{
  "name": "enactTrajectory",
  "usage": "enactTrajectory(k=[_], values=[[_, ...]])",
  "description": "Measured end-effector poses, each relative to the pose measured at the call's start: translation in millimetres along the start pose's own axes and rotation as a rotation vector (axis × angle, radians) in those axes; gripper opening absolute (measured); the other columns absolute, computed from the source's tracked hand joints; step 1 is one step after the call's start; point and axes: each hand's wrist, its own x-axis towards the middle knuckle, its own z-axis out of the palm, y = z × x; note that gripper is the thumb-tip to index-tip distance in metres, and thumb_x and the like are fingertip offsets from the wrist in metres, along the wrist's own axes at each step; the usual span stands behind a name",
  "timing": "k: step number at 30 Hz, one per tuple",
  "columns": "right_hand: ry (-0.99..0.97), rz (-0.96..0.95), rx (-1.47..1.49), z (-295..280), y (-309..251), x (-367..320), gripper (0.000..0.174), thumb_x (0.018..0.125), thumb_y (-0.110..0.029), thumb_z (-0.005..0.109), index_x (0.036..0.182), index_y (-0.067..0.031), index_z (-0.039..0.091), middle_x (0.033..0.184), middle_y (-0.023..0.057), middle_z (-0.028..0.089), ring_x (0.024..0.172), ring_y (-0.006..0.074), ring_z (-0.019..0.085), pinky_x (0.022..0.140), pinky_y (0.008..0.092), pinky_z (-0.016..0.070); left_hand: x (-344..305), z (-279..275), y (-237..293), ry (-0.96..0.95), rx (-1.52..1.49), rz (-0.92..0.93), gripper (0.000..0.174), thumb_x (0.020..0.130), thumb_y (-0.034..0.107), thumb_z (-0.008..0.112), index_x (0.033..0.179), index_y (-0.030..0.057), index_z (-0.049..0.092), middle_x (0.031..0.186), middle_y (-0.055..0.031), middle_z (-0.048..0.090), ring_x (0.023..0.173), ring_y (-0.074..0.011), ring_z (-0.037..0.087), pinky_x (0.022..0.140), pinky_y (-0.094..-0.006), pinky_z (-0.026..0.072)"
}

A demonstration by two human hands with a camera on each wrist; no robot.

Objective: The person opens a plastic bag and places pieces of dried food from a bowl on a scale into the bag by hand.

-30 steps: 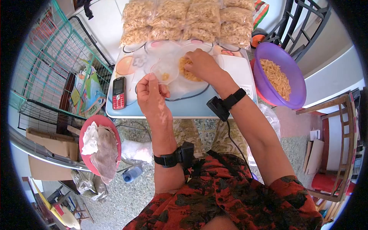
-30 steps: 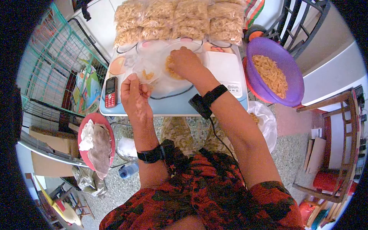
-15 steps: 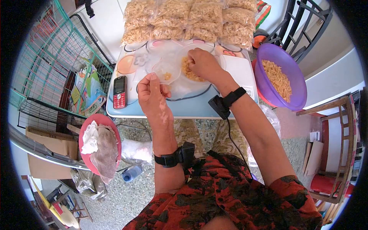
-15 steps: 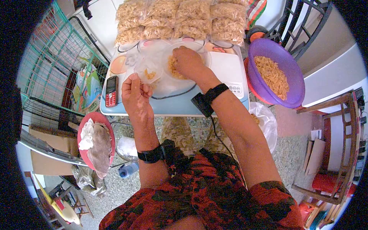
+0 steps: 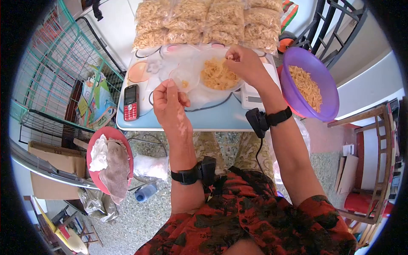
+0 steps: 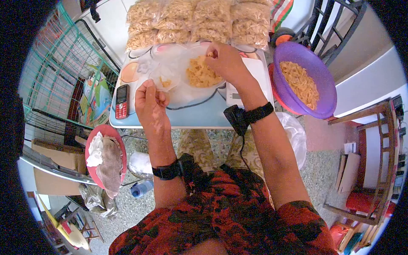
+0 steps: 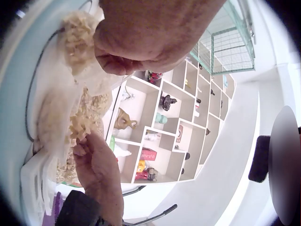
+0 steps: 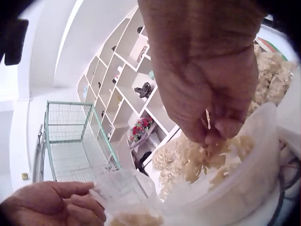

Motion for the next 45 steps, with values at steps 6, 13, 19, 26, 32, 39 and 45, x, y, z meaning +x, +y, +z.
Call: enactTrajectory(k=[6,13,19,26,32,39,45], values=[[-0.02,-0.001,-0.099,-7,2,-12,0.016,0.082,-0.012,0.063,0.089,0.0018,0.059,0.078,0.0113,0.062,0.072,0.0192,0.059,0.067,0.0324,0.0481,-3,6,2,-0.003,0.018,-0.006,0.019,0.095,0.018,0.061,0.1,0.0009,0.054,0.07,-0.0021,0.054,0.055,-0.0074,0.046,0.047,-0.0215,0.0379],[-0.14,0.027,-0.168,-20,-8,-18,0.034,0.081,-0.012,0.062,0.112,0.0003,0.06,0.1,0.0157,0.063,0.083,0.0241,0.062,0.077,0.0343,0.0503,-2,3,0,0.001,0.034,0.005,0.018,0.094,0.021,0.064,0.096,0.0042,0.056,0.068,0.0007,0.049,0.055,-0.0093,0.046,0.048,-0.0243,0.0363],[-0.233,-0.068,-0.235,-19,-15,-26,0.047,0.08,-0.013,0.063,0.125,-0.0038,0.056,0.118,0.0166,0.057,0.104,0.0271,0.06,0.089,0.0356,0.048,-4,5,0,0.002,0.018,0.001,0.018,0.095,0.018,0.061,0.1,0.0014,0.054,0.068,-0.0009,0.051,0.054,-0.0072,0.046,0.047,-0.0214,0.0377],[-0.287,-0.087,-0.354,0,-23,-24,0.055,0.078,-0.014,0.064,0.131,-0.0052,0.051,0.121,0.0183,0.055,0.113,0.0341,0.054,0.093,0.0396,0.0466,-4,2,0,-0.009,0.015,0.013,0.018,0.095,0.018,0.061,0.1,0.0016,0.054,0.069,-0.0003,0.051,0.054,-0.0069,0.046,0.047,-0.0216,0.0379],[-0.364,-0.043,-0.43,4,-36,-16,0.054,0.079,-0.017,0.065,0.13,-0.0088,0.052,0.116,0.0176,0.055,0.105,0.0338,0.058,0.087,0.041,0.0488,-5,3,3,0.01,0.038,-0.004,0.019,0.095,0.019,0.061,0.099,0.0016,0.054,0.067,-0.0013,0.051,0.053,-0.0072,0.045,0.047,-0.0217,0.0375],[-0.38,0.029,-0.543,24,-30,-7,0.033,0.08,-0.016,0.061,0.113,-0.0087,0.062,0.101,0.0167,0.058,0.093,0.0332,0.062,0.08,0.0434,0.0499,-3,1,3,0.012,0.05,-0.008,0.019,0.095,0.019,0.061,0.1,0.0011,0.055,0.066,-0.0013,0.051,0.053,-0.0076,0.045,0.047,-0.0218,0.0369],[-0.238,-0.095,-0.383,27,-8,-9,0.02,0.079,-0.014,0.061,0.096,-0.0044,0.064,0.091,0.0156,0.061,0.09,0.033,0.061,0.079,0.0429,0.0481,-2,-3,1,-0.002,0.043,-0.001,0.02,0.095,0.019,0.061,0.101,0.001,0.055,0.066,-0.0013,0.051,0.054,-0.0076,0.045,0.047,-0.0221,0.037]])
